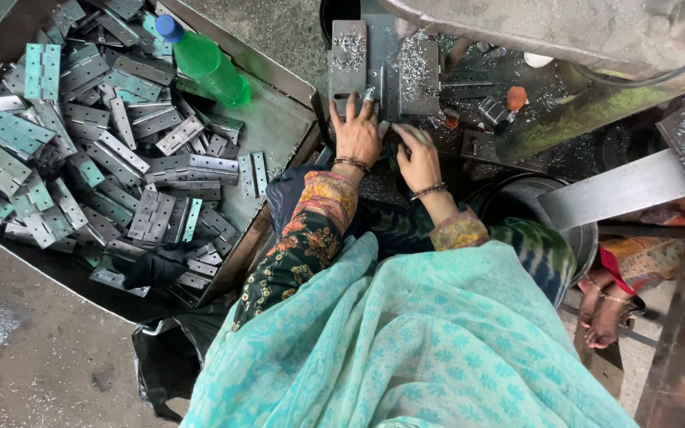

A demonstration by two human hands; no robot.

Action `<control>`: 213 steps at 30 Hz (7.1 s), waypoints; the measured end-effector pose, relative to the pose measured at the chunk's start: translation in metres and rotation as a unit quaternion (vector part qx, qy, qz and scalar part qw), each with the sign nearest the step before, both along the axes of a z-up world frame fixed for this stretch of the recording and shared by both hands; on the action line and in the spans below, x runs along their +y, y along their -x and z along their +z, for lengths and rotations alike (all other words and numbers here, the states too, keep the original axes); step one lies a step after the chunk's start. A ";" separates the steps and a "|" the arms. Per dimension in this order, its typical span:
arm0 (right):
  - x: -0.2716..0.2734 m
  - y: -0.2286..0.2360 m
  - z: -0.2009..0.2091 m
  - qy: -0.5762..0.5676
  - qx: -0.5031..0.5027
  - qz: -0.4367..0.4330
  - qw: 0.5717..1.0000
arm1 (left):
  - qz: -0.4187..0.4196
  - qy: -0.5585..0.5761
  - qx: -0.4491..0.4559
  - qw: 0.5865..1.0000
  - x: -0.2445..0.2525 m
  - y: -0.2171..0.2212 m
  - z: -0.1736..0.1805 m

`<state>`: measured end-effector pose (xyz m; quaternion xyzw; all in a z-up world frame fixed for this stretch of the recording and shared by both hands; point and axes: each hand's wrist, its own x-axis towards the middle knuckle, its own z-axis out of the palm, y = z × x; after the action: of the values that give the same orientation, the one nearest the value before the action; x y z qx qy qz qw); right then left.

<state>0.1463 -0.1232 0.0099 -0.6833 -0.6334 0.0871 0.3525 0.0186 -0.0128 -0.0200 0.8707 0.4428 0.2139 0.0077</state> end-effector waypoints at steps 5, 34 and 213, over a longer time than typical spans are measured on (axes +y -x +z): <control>-0.067 -0.006 -0.001 0.131 -0.077 -0.027 0.988 | 0.007 0.048 0.107 0.993 0.005 -0.015 0.004; -0.110 0.011 -0.119 0.272 -0.056 -0.127 0.952 | -0.015 0.045 0.068 0.997 0.066 -0.027 -0.014; -0.100 0.000 -0.060 0.333 -0.062 -0.102 0.936 | -0.010 0.123 0.172 0.977 0.098 -0.052 -0.006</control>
<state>0.1467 -0.2233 -0.0499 -0.8265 -0.5156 0.2142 0.0724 0.0706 0.0847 -0.0259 0.8912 0.4517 0.0043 0.0408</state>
